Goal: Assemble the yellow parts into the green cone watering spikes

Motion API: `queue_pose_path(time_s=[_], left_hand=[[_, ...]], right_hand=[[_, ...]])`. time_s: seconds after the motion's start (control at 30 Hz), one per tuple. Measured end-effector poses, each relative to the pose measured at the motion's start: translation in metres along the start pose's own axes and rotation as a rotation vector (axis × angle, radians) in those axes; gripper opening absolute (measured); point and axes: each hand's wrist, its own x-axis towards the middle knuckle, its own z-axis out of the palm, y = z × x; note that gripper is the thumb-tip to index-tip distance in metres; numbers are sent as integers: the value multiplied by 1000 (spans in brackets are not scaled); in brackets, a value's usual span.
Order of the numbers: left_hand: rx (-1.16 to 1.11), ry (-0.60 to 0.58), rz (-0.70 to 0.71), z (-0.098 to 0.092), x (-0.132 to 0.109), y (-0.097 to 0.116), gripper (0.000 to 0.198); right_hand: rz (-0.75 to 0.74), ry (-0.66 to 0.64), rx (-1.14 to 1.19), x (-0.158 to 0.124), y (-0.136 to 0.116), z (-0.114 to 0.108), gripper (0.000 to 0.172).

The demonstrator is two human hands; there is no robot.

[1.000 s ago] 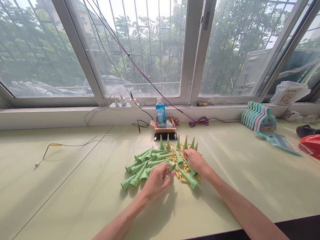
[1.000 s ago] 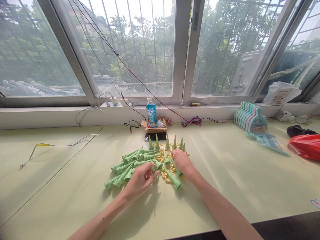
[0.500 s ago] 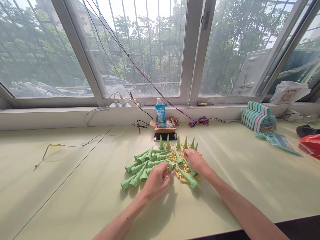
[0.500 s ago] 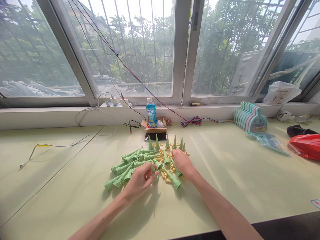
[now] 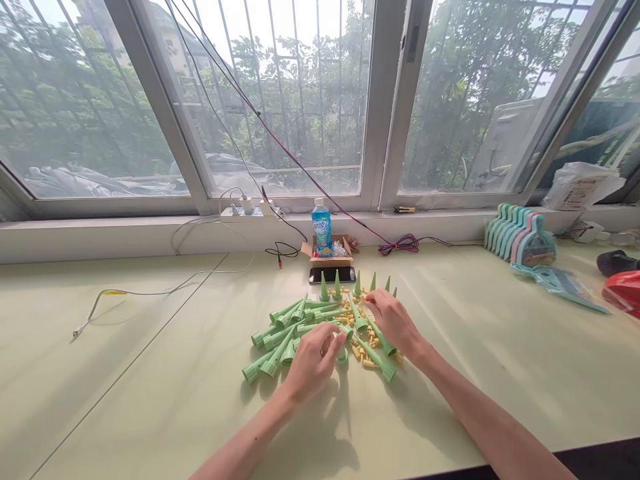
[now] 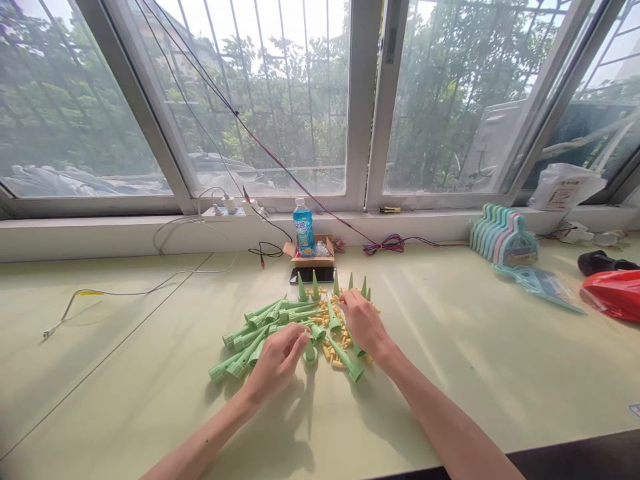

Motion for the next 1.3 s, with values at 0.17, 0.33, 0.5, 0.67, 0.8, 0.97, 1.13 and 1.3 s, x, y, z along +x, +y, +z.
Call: queue_pose_path(time_s=[0.17,0.33,0.5,0.67,0.8,0.97,1.13,1.3], left_hand=[[-120,93,-77,-4,3,2,46],[-126,116,-51,-4,3,1,39],[-134,100,-12,-2,3,-2,33],[-127,86,34,0,3,-3,28],[-127,96,47,0,3,-3,28],[-116,103,56,0,3,-4,28],[-113,104,50,0,3,-4,30],[-106,102,31,0,4,-3,32]], right_hand=[[-184,62,189,-6,-17,3,13],[-287,36,252,-12,-25,7,13],[-352,30,274,-14,-26,8,14],[-367,7,262,-15,-26,12,16],[-378,-3,242,-16,-25,14,16],[-379,-40,218,-17,-27,10,22],[-409,-88,201,-17,-30,8,28],[-381,-89,194,-17,-29,10,22]])
